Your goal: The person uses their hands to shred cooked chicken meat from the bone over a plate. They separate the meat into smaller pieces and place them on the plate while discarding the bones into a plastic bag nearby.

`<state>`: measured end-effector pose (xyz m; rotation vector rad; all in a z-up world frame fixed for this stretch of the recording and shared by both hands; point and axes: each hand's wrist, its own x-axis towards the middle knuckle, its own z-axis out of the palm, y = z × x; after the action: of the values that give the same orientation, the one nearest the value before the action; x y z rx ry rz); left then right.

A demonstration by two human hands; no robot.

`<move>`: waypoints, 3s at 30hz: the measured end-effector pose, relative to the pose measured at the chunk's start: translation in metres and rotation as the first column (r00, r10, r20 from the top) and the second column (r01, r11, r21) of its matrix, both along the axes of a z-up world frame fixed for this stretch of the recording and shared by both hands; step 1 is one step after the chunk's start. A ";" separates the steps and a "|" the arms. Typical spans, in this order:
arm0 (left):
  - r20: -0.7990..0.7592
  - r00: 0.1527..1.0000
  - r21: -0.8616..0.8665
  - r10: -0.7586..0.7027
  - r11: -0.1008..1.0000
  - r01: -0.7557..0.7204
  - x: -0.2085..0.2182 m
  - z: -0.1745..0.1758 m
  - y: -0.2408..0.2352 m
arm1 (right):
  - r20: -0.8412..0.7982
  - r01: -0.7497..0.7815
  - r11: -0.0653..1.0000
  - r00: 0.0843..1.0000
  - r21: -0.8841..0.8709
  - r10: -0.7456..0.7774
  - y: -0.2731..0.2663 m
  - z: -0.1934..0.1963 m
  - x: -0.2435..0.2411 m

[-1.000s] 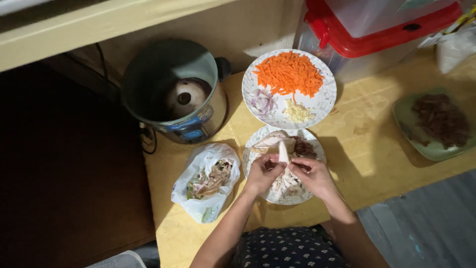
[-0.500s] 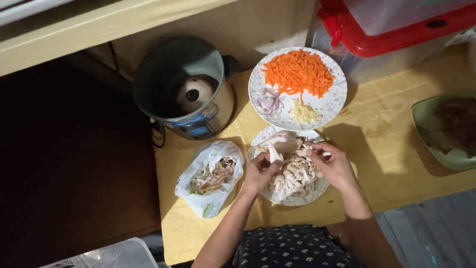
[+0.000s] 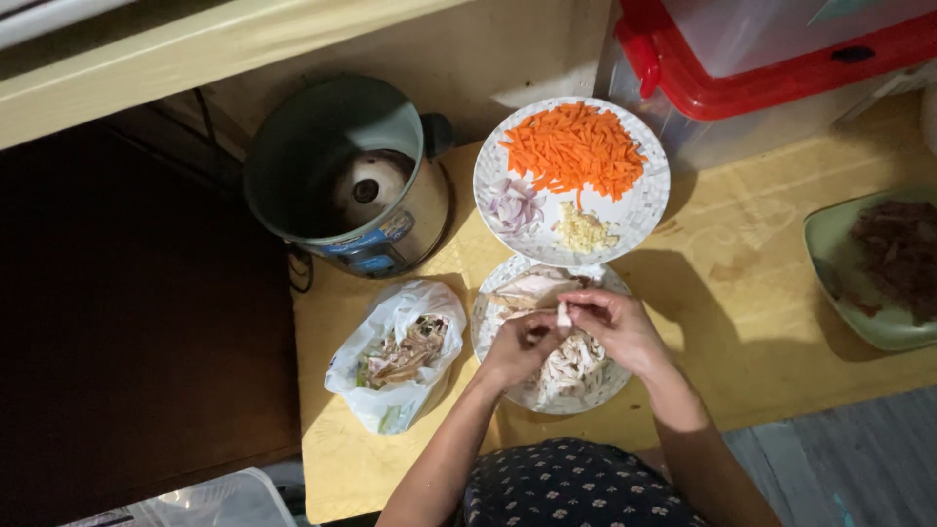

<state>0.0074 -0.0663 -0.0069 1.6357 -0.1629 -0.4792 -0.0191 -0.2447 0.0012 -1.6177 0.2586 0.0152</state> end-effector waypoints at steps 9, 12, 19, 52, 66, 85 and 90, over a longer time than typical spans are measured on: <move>-0.113 0.977 -0.069 0.183 0.979 -0.191 0.005 -0.022 -0.006 | -0.075 -0.017 0.998 0.997 0.058 0.022 -0.004 -0.034 0.001; -0.026 0.990 0.016 0.138 0.990 -0.138 0.002 -0.031 -0.003 | -0.028 0.000 0.999 1.000 0.054 0.001 -0.007 -0.054 0.002; -0.021 0.984 0.034 0.178 0.984 -0.177 -0.006 -0.047 0.002 | 0.036 0.081 0.939 0.997 -0.335 -0.073 -0.009 -0.063 -0.010; 0.348 0.899 0.746 -0.264 0.659 -0.095 0.031 -0.103 0.024 | 0.143 0.000 0.688 0.978 -0.725 0.151 -0.004 -0.041 -0.021; -0.158 0.983 -0.002 0.096 0.995 -0.098 0.001 -0.026 0.021 | 0.155 -0.009 0.922 0.985 -0.388 0.075 -0.002 -0.099 -0.014; -0.176 0.984 0.214 -0.016 0.975 0.054 -0.003 0.008 0.020 | 0.041 0.182 0.901 0.983 -0.393 -0.181 -0.008 -0.030 -0.026; 0.035 0.995 0.514 -0.090 0.856 0.060 0.000 -0.013 0.018 | -0.058 0.104 0.979 0.992 -0.178 -0.116 -0.025 -0.059 -0.027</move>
<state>0.0079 -0.0480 -0.0199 2.1773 -0.1500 -0.5673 -0.0458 -0.2697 -0.0575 -1.7773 0.4112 -0.0380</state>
